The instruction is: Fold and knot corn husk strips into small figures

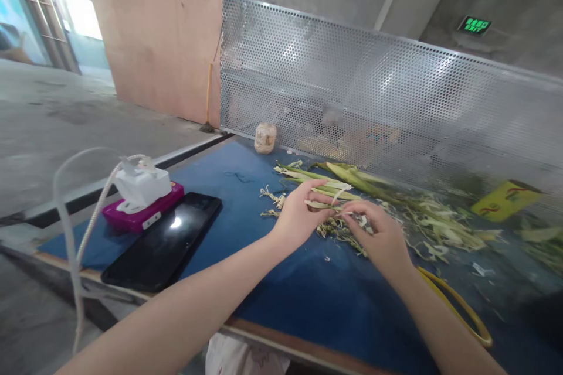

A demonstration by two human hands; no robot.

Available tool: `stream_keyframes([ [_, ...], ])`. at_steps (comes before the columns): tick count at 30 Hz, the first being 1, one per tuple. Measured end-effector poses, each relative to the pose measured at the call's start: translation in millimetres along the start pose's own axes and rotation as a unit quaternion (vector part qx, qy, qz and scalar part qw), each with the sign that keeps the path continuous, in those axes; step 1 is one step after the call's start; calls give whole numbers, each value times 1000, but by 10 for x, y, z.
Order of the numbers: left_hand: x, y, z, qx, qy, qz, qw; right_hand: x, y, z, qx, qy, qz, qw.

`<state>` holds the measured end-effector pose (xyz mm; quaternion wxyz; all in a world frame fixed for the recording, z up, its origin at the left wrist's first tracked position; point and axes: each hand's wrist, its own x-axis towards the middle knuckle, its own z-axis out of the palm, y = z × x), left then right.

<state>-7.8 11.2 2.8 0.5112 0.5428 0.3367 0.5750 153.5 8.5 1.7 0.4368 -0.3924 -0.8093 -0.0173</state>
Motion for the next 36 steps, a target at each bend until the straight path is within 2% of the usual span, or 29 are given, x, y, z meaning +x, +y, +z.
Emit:
stream_keyframes([
  [5,-16,-40,-11,51,1,54,997,-24,-67,-14,-80,18,-68,994],
  [9,-26,-40,3,76,-8,60,995,-46,-94,-4,-106,19,-129,986],
  [13,-33,-49,1,107,-15,65,992,-48,-92,12,-78,11,-54,995],
  [16,-40,-67,-5,151,-19,94,984,-50,-76,19,-49,-11,-3,999],
  [18,-46,-74,-3,169,-23,111,979,-51,-67,25,-9,-28,35,999],
  [20,-54,-71,4,168,-30,123,978,-47,-63,38,67,-39,106,991],
  [22,-65,-59,11,159,-36,131,978,-35,-62,58,186,-53,190,963],
  [25,-87,-38,10,150,-43,129,979,-12,-66,95,364,-62,277,887],
  [26,-93,-31,7,143,-48,121,981,-7,-68,105,399,-60,291,867],
  [28,-100,-19,6,113,-53,99,987,-4,-75,116,426,-57,301,851],
  [31,-88,1,23,38,-56,63,996,-6,-94,108,411,-55,280,866],
  [36,-30,18,59,-86,-25,-11,996,5,-139,68,378,-63,246,890],
])
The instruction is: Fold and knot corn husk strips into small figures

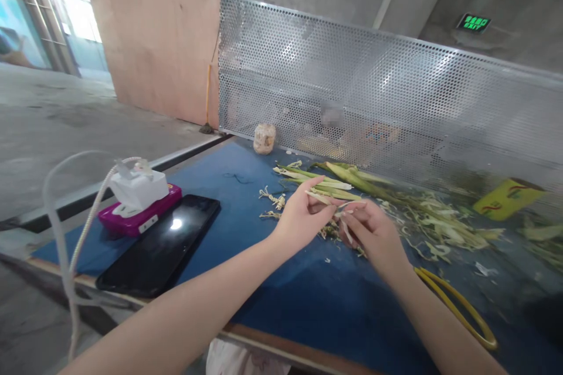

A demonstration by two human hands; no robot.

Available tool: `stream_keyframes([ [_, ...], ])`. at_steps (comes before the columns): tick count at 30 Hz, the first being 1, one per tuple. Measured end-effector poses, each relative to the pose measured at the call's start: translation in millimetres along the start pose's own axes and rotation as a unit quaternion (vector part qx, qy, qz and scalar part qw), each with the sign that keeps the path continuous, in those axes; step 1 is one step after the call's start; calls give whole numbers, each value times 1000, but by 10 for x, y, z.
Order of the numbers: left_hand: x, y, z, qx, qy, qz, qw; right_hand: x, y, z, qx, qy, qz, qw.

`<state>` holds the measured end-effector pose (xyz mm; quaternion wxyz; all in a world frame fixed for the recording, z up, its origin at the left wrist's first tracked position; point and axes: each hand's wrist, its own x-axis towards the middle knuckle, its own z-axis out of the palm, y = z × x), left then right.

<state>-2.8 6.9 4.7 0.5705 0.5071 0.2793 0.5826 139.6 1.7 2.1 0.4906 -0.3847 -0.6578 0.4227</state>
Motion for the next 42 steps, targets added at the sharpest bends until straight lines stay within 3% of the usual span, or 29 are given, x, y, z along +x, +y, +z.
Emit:
stream_keyframes([
  [5,20,1,-26,15,8,-4,1000,-3,26,8,34,-1,16,999],
  [11,17,38,-21,-48,29,-28,998,14,39,15,83,-9,41,996],
  [14,21,34,-19,-96,16,-48,994,21,45,-9,4,0,19,1000],
  [16,25,25,-23,-111,15,-54,992,17,52,-40,-130,31,-54,990],
  [17,26,21,-26,-114,17,-59,992,12,54,-59,-212,53,-113,969],
  [19,27,12,-33,-119,27,-73,990,1,50,-103,-356,90,-243,898],
  [22,28,-2,-40,-123,44,-92,987,-11,27,-172,-478,66,-367,795],
  [25,31,-15,-40,-117,41,-93,988,-10,-1,-215,-506,20,-398,765],
  [27,32,-17,-34,-102,35,-94,990,-5,-10,-216,-481,19,-399,781],
  [30,26,-5,-15,-70,20,-90,993,8,1,-181,-428,39,-352,832],
  [34,4,7,13,-42,-2,-53,998,28,33,-121,-311,82,-189,928],
  [36,-7,0,19,-30,-15,-35,999,33,37,-94,-240,84,-109,961],
  [42,-19,-32,6,-8,-57,-5,998,33,20,-44,-48,83,29,995],
])
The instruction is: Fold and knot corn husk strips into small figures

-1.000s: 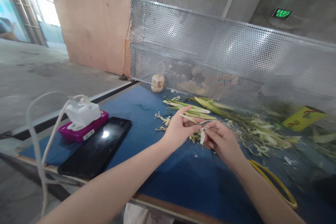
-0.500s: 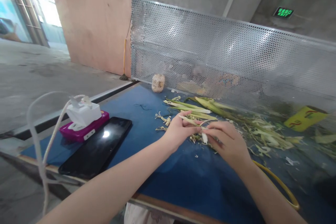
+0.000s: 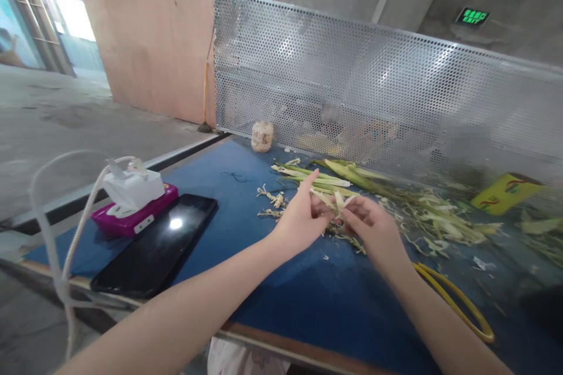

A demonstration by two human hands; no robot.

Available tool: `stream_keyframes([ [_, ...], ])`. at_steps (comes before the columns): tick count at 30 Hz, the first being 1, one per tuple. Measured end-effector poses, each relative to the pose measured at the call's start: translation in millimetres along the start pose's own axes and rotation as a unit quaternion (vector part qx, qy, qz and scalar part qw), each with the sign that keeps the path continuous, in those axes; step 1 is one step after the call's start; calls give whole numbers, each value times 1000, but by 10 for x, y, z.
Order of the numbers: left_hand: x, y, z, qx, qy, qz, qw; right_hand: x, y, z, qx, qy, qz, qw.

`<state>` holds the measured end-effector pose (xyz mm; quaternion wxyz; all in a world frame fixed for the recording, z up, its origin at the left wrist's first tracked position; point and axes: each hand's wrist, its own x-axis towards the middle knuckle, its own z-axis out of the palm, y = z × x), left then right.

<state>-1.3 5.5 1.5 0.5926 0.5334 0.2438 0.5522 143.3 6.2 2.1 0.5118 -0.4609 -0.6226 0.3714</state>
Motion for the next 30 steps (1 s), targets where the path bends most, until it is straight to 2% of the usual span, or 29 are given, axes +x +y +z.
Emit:
stream_keyframes([
  [4,-6,-10,-10,31,11,5,999,5,12,-16,90,-34,34,995],
  [7,-4,-22,-14,32,-4,16,999,12,39,-35,104,-23,35,994],
  [10,8,-23,-17,43,12,16,999,13,63,-46,75,1,11,997],
  [14,19,12,-9,36,66,-21,997,-10,42,-32,8,21,-38,999],
  [18,19,35,2,28,96,-30,995,-32,-7,6,-17,49,-18,998],
  [22,16,13,20,-26,100,-38,994,-27,10,15,9,50,-10,999],
  [25,10,-16,36,-75,72,-76,992,-22,43,7,22,40,-30,999],
  [27,7,-28,39,-81,63,-78,992,-24,49,10,19,40,-32,999],
  [30,10,-25,28,-86,83,-70,990,-39,28,28,-11,41,-44,998],
])
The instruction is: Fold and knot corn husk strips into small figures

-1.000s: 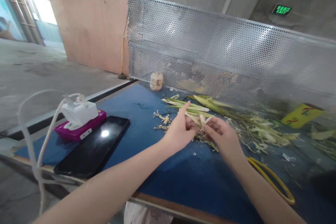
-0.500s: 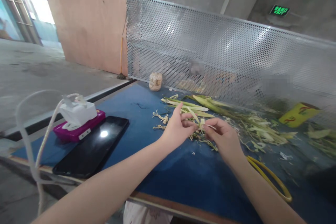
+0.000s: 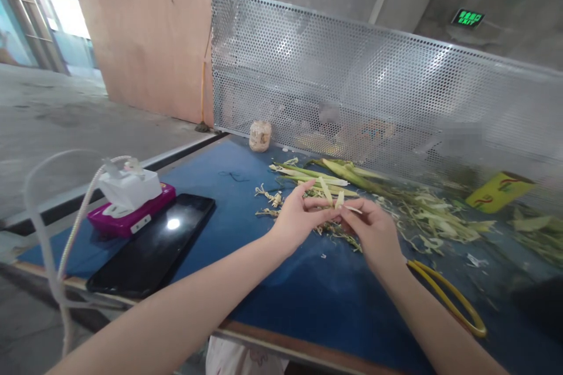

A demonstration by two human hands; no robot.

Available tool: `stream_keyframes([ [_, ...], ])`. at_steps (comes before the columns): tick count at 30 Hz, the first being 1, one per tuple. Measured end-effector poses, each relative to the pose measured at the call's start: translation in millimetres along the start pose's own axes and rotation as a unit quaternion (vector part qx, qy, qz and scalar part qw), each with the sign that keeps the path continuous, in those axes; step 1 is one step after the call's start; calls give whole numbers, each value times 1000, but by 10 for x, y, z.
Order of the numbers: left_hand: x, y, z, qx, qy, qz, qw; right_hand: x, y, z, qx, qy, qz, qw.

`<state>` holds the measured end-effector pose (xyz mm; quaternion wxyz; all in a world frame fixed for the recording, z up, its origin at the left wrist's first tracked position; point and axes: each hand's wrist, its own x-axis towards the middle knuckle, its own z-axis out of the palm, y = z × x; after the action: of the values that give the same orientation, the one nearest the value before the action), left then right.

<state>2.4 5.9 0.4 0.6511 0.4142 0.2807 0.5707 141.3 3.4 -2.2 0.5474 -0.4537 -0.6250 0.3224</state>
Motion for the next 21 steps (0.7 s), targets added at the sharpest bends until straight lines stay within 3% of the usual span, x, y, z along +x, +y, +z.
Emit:
stream_keyframes([
  [4,2,45,-6,3,22,5,1000,-34,-38,2,-138,14,-89,986],
  [6,-1,67,-1,15,26,5,1000,-45,-38,-19,-239,52,-195,950],
  [8,-1,79,4,31,27,1,999,-44,-28,-52,-320,70,-307,893],
  [11,5,70,-5,70,27,5,997,-23,-17,-101,-383,22,-409,828],
  [13,11,46,-23,111,15,17,994,-7,-15,-123,-400,-8,-431,809],
  [17,6,-19,-73,214,-40,73,973,6,-13,-127,-375,-16,-421,826],
  [19,-5,-40,-89,252,-58,97,961,9,-8,-114,-338,-14,-388,858],
  [21,-20,-41,-89,269,-77,105,954,17,-1,-102,-275,-7,-317,908],
])
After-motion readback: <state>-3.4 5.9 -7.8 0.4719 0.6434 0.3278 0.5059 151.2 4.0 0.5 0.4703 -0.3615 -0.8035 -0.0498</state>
